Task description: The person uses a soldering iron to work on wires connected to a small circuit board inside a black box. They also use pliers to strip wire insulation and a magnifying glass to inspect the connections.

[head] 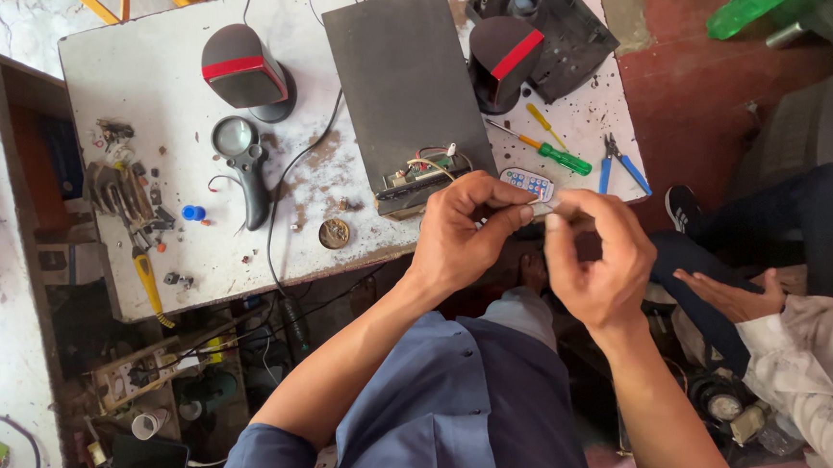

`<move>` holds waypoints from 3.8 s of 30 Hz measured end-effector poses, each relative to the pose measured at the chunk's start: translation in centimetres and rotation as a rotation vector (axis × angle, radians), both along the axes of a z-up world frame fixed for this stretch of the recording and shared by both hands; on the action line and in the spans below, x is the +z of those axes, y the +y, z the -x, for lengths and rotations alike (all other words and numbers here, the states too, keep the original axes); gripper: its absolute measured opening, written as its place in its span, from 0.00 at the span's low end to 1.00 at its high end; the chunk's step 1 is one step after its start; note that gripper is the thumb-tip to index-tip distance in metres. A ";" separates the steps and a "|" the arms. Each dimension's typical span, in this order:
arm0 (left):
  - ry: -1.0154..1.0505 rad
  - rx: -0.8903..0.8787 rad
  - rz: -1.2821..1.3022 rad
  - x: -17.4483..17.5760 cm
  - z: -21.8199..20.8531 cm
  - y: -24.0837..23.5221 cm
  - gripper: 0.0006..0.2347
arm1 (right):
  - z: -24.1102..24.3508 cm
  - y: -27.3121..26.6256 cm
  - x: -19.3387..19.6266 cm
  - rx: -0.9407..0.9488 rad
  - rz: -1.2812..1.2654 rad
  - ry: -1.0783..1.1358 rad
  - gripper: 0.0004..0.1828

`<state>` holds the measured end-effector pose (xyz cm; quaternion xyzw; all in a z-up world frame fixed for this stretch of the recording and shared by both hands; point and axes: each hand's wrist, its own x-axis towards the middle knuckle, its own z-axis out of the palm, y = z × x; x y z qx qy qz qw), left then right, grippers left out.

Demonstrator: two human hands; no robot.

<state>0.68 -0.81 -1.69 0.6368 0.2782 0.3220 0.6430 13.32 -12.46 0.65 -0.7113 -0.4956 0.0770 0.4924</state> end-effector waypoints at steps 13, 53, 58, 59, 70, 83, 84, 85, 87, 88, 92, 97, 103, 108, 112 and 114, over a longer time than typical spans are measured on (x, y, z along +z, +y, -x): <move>0.031 -0.020 -0.103 -0.1 0.1 0.2 0.03 | -2.4 -0.1 -3.5 0.209 0.021 1.521 0.13; 0.005 -0.177 0.085 0.7 0.3 0.1 0.08 | 0.7 0.0 -1.0 -0.004 0.001 0.440 0.04; -0.080 -0.113 0.136 -0.3 0.0 -0.1 0.03 | -2.9 -1.6 -7.1 0.011 0.102 0.646 0.11; -0.073 -0.116 0.154 -0.5 0.0 -0.1 0.03 | -4.5 -1.5 -8.8 -0.101 0.214 0.469 0.12; -0.075 -0.090 0.240 -1.9 -1.2 -0.5 0.04 | -14.5 -0.8 -19.2 -0.416 0.805 -0.261 0.35; -0.380 -0.046 0.533 -3.6 -2.7 0.3 0.03 | -3.2 -2.3 -8.7 0.244 -0.175 1.221 0.19; -0.382 -0.051 0.542 -3.5 -2.6 0.2 0.03 | -1.9 -2.0 -7.8 0.254 -0.080 1.047 0.17; -0.379 -0.056 0.555 -3.4 -2.4 0.1 0.03 | -0.8 -1.6 -7.1 0.258 0.015 0.875 0.16; -0.420 -0.071 0.542 -3.3 -2.1 0.0 0.03 | 0.3 -1.1 -5.7 0.232 0.069 0.654 0.15; -0.442 -0.080 0.535 -3.2 -2.0 0.0 0.03 | 0.6 -1.0 -5.0 0.218 0.095 0.543 0.16; -0.388 -0.063 0.451 -2.7 -1.7 -0.1 0.02 | 1.0 -0.3 -3.4 0.147 0.140 0.345 0.19; -0.300 -0.036 0.346 -2.4 -1.6 -0.4 0.02 | 1.2 -0.2 -2.6 0.108 0.162 0.320 0.20; -0.317 -0.046 0.314 -2.6 -1.7 -0.6 0.02 | 1.5 -0.4 -2.3 0.083 0.146 0.319 0.21; -0.292 -0.057 0.307 -2.8 -1.6 -0.8 0.03 | 1.6 -0.5 -2.1 0.059 0.158 0.305 0.19; -0.261 -0.055 0.304 -2.8 -1.6 -0.9 0.03 | 1.6 -0.7 -2.5 0.033 0.161 0.306 0.18; -0.231 -0.043 0.299 -2.9 -1.6 -1.0 0.02 | 1.6 -0.9 -3.3 0.029 0.158 0.316 0.18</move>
